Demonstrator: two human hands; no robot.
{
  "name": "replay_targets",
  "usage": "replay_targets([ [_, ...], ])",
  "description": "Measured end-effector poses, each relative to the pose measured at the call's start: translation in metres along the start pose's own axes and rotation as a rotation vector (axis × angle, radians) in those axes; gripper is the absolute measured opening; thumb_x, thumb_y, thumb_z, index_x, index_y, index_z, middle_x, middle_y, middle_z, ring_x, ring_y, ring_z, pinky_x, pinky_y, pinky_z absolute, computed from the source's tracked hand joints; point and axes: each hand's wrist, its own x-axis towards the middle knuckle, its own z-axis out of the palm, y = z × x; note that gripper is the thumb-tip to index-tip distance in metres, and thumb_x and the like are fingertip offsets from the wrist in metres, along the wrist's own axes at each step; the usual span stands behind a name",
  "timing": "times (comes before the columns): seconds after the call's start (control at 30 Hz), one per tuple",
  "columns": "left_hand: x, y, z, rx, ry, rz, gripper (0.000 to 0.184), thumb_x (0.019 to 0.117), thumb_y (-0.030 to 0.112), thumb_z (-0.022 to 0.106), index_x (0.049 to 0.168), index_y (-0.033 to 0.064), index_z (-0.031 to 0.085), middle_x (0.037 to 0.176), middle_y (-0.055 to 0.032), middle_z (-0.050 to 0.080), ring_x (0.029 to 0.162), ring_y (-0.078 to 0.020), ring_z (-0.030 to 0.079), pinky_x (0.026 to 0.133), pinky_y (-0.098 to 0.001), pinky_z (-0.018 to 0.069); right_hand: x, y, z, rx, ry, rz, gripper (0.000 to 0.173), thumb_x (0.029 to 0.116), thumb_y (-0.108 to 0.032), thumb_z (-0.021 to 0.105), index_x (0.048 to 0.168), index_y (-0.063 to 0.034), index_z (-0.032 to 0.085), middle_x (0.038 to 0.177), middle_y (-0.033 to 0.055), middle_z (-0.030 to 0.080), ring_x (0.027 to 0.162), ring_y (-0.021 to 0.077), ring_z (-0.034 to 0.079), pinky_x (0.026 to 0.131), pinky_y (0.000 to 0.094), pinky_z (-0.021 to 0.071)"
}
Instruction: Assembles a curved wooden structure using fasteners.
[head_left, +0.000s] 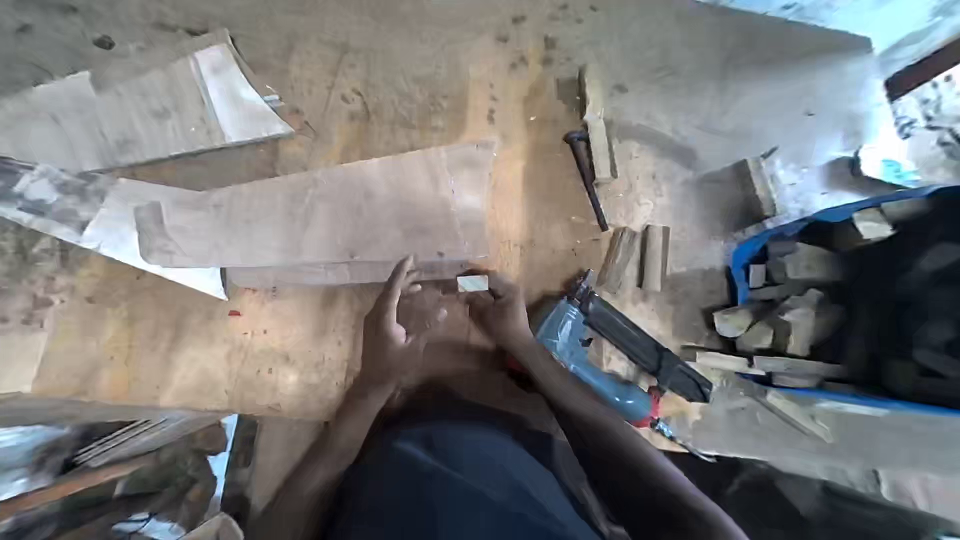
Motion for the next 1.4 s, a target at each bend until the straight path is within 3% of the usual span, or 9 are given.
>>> replay_targets([
  [0.2, 0.034, -0.002, 0.037, -0.144, -0.033, -0.023, 0.079, 0.0914, 0.022, 0.078, 0.158, 0.0116, 0.038, 0.145, -0.0095, 0.058, 0.124, -0.0186, 0.064, 0.105, -0.0397, 0.0571, 0.03, 0.017, -0.001, -0.166, -0.033, 0.064, 0.024, 0.0935, -0.014, 0.073, 0.117, -0.0078, 0.073, 0.113, 0.0078, 0.074, 0.105, 0.0199, 0.071, 0.097, 0.0462, 0.0587],
  [0.37, 0.05, -0.01, 0.061, -0.175, 0.112, -0.032, 0.048, 0.0916, 0.014, 0.076, 0.137, 0.0081, 0.062, 0.12, -0.0076, 0.07, 0.096, -0.015, 0.071, 0.084, -0.0345, 0.0626, 0.03, 0.011, -0.001, -0.215, -0.03, 0.089, 0.025, 0.0959, -0.015, 0.07, 0.12, -0.0082, 0.071, 0.112, 0.0101, 0.073, 0.103, 0.0239, 0.071, 0.093, 0.0493, 0.0589],
  [0.5, 0.056, -0.016, 0.06, -0.134, 0.092, 0.019, 0.047, 0.089, 0.016, 0.08, 0.133, 0.0081, 0.066, 0.122, -0.0057, 0.071, 0.098, -0.0129, 0.07, 0.086, -0.033, 0.0608, 0.026, 0.011, -0.005, -0.248, -0.008, 0.102, 0.033, 0.0978, -0.017, 0.068, 0.13, -0.0108, 0.067, 0.116, 0.0107, 0.071, 0.106, 0.0255, 0.069, 0.094, 0.0499, 0.058],
  [0.8, 0.064, -0.027, 0.066, -0.16, 0.143, 0.116, 0.044, 0.0836, 0.013, 0.086, 0.123, 0.0034, 0.069, 0.112, -0.006, 0.074, 0.095, -0.0131, 0.073, 0.085, -0.0329, 0.0636, 0.034, 0.02, -0.013, -0.26, -0.023, 0.03, 0.029, 0.0962, -0.012, 0.068, 0.125, -0.0076, 0.068, 0.116, 0.0107, 0.072, 0.106, 0.0242, 0.071, 0.095, 0.05, 0.0582],
  [0.9, 0.063, -0.03, 0.068, -0.208, 0.108, 0.134, 0.044, 0.0869, 0.011, 0.081, 0.127, 0.0013, 0.066, 0.121, -0.0092, 0.072, 0.102, -0.0171, 0.071, 0.09, -0.0364, 0.0622, 0.034, 0.016, -0.013, -0.254, -0.029, 0.048, 0.031, 0.0967, -0.013, 0.068, 0.127, -0.0063, 0.068, 0.118, 0.0111, 0.072, 0.109, 0.0244, 0.07, 0.098, 0.0488, 0.0567],
  [1.1, 0.063, -0.031, 0.076, -0.174, 0.063, 0.13, 0.05, 0.0946, 0.013, 0.072, 0.141, 0.0026, 0.055, 0.117, -0.01, 0.071, 0.094, -0.0144, 0.072, 0.083, -0.0351, 0.0634, 0.038, 0.019, -0.014, -0.26, -0.018, -0.028, 0.026, 0.0957, -0.01, 0.068, 0.121, -0.0032, 0.068, 0.107, 0.0122, 0.073, 0.1, 0.0245, 0.072, 0.092, 0.0475, 0.0591],
  [1.27, 0.072, -0.029, 0.072, -0.123, -0.045, 0.216, 0.054, 0.101, 0.015, 0.062, 0.151, 0.0031, 0.048, 0.15, -0.0129, 0.055, 0.125, -0.0182, 0.063, 0.104, -0.037, 0.0559, 0.041, 0.015, -0.018, -0.289, -0.081, 0.051, 0.026, 0.0963, -0.01, 0.067, 0.123, -0.008, 0.068, 0.112, 0.0097, 0.073, 0.102, 0.0241, 0.071, 0.093, 0.0493, 0.0589],
  [1.3, 0.073, -0.028, 0.071, -0.116, -0.037, 0.22, 0.058, 0.0999, 0.015, 0.065, 0.153, 0.0036, 0.045, 0.151, -0.0131, 0.054, 0.124, -0.018, 0.064, 0.103, -0.0363, 0.057, 0.043, 0.014, -0.019, -0.307, -0.093, 0.062, 0.027, 0.0962, -0.01, 0.067, 0.123, -0.0087, 0.068, 0.112, 0.0099, 0.073, 0.103, 0.025, 0.071, 0.093, 0.0503, 0.0586],
  [1.4, 0.074, -0.027, 0.071, -0.106, 0.012, 0.209, 0.067, 0.0954, 0.012, 0.07, 0.156, 0.006, 0.042, 0.143, -0.0112, 0.061, 0.098, -0.0124, 0.071, 0.084, -0.0324, 0.0619, 0.045, 0.018, -0.021, -0.306, -0.105, 0.052, 0.033, 0.0955, -0.01, 0.069, 0.128, -0.0084, 0.067, 0.109, 0.0103, 0.074, 0.1, 0.0253, 0.072, 0.092, 0.0506, 0.0587],
])
